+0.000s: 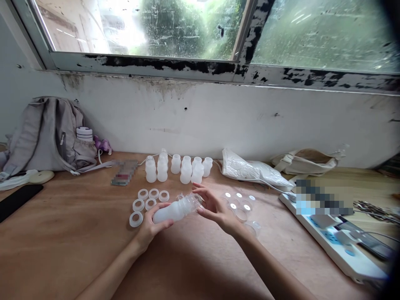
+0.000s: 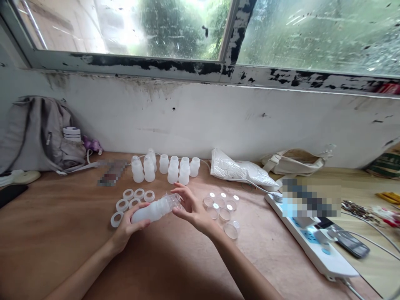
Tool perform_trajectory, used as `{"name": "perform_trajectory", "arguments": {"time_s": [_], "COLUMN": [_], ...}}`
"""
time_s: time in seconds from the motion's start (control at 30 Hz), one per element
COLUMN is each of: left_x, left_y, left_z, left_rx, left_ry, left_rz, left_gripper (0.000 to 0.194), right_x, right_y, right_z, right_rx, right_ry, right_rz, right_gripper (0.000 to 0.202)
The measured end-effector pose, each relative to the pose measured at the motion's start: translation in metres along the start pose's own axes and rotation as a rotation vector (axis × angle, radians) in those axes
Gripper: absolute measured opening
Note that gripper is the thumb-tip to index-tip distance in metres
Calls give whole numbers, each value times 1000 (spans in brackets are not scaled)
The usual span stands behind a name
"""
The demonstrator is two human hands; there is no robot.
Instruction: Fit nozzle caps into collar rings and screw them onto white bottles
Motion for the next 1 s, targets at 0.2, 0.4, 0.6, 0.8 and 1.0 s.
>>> {"name": "perform_trajectory", "arguments": {"time_s": [0.2,0.4,0.6,0.8,1.0], "left_x": [-4,-9,-11,-22,-32], "left_y": [0,0,3,11,19], "left_z": [2,1,0,-1,-4], "left_rx": [-32,-24,-14,-88,-130], "left_ry": [-96,-131,-203,-408,-521], "left_rz": [-15,-40,-88,-256,-376], "left_gripper": [44,43,43,39,39], "right_x": [-15,-10,-9,-16,-16], "right_y": [-1,-3,-1,-1,5], "right_z": [4,10,9,8,5], "right_rx": [-42,51,107,88,109], "right_ry": [173,49,-4,8,6], "right_rz": [-229,-177,-200,-210,-211], "right_gripper": [34,37,39,41,39]}}
Point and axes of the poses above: each hand's wrist, its own y-axis away from the middle knuckle, its own z-axis out of the back of the hand, x = y × z, the point moved 6 cm from there along -y, towards the middle knuckle, and after that the axes turned 10 degrees about -y, right-handed, at the moved point
